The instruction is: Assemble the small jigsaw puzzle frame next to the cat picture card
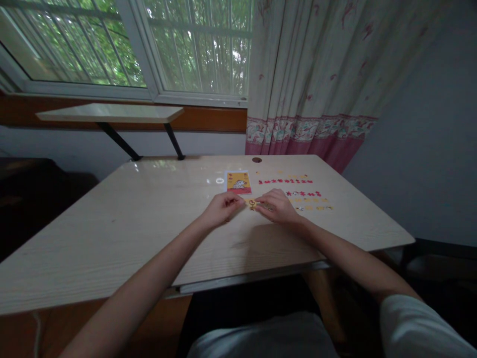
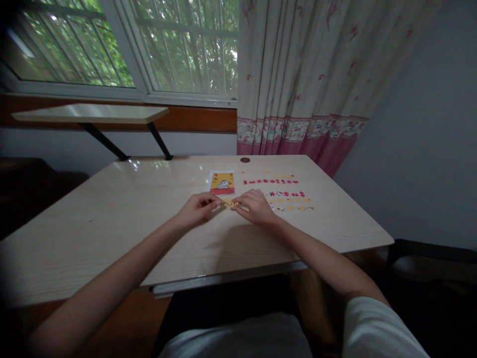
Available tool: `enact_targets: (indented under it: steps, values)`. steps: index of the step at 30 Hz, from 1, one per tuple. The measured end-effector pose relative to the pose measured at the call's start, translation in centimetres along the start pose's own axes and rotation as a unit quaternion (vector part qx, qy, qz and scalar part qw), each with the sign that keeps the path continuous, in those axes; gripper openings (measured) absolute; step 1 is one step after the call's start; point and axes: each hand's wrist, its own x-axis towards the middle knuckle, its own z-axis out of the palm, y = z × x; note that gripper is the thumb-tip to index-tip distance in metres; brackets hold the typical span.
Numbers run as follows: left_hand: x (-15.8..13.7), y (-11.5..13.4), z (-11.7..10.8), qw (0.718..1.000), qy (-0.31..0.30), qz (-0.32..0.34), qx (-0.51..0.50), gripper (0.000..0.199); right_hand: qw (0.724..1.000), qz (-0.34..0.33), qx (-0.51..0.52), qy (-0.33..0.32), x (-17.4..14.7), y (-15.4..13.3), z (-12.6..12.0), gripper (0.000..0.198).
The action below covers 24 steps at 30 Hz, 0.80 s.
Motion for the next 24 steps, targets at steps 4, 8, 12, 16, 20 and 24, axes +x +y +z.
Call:
enact_targets:
  steps: [4, 8, 12, 16, 20, 24]
  values:
    - [0.3, -1.6, -3.3, 0.982, -0.002, 0.047, 0.180, 0.024, 0.998, 0.021, -0.010, -0.054, -0.3, 0.9, -0.2, 0.022]
    - [0.4, -3.3, -5.5, 0.959, -0.041, 0.069, 0.273, 0.030, 0.994, 0.049, 0.011, -0.098, -0.5, 1.3, -0.2, 0.019]
    - [0.4, -4.3, -5.7, 0.953, -0.063, 0.081, 0.286, 0.032, 0.991, 0.060, 0.017, -0.121, -0.5, 1.2, -0.1, 0.020]
    - [0.5, -4.7, -5.4, 0.950, -0.072, 0.091, 0.291, 0.031, 0.988, 0.056, 0.019, -0.143, -0.4, 1.1, 0.0, 0.020]
    - [0.5, -4.8, -5.3, 0.944, -0.083, 0.098, 0.303, 0.030, 0.987, 0.052, 0.004, -0.154, -0.2, 0.7, -0.1, 0.019]
    - [0.5, -4.7, -5.3, 0.941, -0.094, 0.103, 0.307, 0.029, 0.985, 0.049, -0.013, -0.164, -0.2, 0.5, -0.3, 0.023]
